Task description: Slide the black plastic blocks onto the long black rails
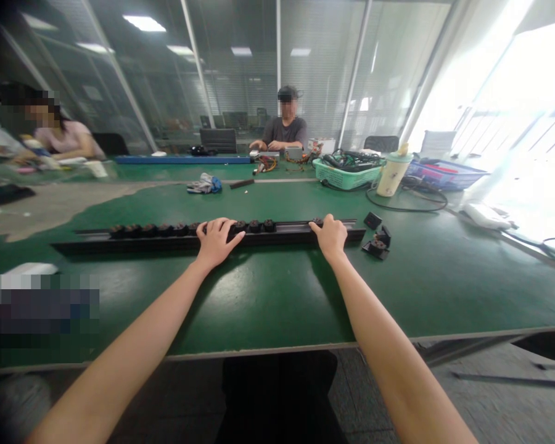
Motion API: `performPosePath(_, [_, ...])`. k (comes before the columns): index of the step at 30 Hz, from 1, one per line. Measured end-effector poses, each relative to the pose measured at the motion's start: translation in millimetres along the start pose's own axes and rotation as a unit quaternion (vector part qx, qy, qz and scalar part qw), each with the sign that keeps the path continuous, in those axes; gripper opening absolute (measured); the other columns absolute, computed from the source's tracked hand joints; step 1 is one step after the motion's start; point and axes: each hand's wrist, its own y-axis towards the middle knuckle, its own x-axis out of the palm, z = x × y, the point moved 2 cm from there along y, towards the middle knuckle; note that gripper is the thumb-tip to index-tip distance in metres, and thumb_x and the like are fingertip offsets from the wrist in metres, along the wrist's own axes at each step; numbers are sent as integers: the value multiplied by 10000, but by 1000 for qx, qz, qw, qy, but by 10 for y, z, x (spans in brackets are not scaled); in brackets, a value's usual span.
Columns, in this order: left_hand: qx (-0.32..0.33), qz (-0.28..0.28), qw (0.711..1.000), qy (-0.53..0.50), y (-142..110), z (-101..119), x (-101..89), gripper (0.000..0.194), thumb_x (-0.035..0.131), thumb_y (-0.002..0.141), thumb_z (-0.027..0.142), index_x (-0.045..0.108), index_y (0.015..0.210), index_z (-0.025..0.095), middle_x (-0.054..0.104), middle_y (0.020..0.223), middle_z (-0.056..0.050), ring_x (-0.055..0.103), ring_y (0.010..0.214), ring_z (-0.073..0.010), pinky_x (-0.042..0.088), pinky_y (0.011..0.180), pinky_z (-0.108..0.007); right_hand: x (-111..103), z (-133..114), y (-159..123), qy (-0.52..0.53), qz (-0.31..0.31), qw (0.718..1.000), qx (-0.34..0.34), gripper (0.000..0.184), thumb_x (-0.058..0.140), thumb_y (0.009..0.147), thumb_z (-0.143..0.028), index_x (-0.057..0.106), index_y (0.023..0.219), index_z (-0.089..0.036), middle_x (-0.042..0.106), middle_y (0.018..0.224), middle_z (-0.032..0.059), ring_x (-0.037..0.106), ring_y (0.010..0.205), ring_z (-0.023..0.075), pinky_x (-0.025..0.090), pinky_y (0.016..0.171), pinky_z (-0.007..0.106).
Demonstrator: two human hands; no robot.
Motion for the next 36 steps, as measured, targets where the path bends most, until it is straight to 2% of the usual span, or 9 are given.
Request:
performPosePath(7, [-4, -6, 1000, 7, 0, 12, -10, 456, 471, 1017, 562, 653, 1334, 290, 617, 1392, -118, 466, 1372, -326, 182, 1232, -578, 103, 59, -20, 19, 32, 999, -21, 409, 571, 1004, -544, 665, 1039, -147, 731, 1009, 172, 642, 903, 279, 402, 821, 339])
performPosePath(12, [-1, -4, 1000, 9, -1, 11, -11, 457, 468, 1020, 559, 649, 1337, 284, 619, 1389, -119, 464, 1376, -326, 182, 1231, -577, 108, 73, 6, -4, 36, 998, -53, 417, 527, 1020, -535, 661, 1017, -140, 731, 961, 163, 633, 914, 279, 367, 948, 384])
performPosePath(18, [0, -1, 1000, 10, 1, 9, -9, 443, 472, 1021, 559, 648, 1318, 282, 626, 1388, -123, 475, 1373, -321, 189, 1228, -577, 111, 114, 19, -14, 43, 999, -27, 440, 510, 1015, -541, 665, 1053, -131, 736, 1021, 193, 638, 954, 300, 357, 985, 412])
performPosePath(36, [0, -1, 1000, 5, 4, 19, -22, 441, 472, 1018, 552, 649, 1318, 281, 620, 1392, -127, 477, 1376, -323, 181, 1234, -585, 88, 131, 24, 5, 35, 999, -22, 422, 525, 1003, -529, 663, 1090, -139, 735, 1039, 190, 634, 994, 304, 367, 1000, 414])
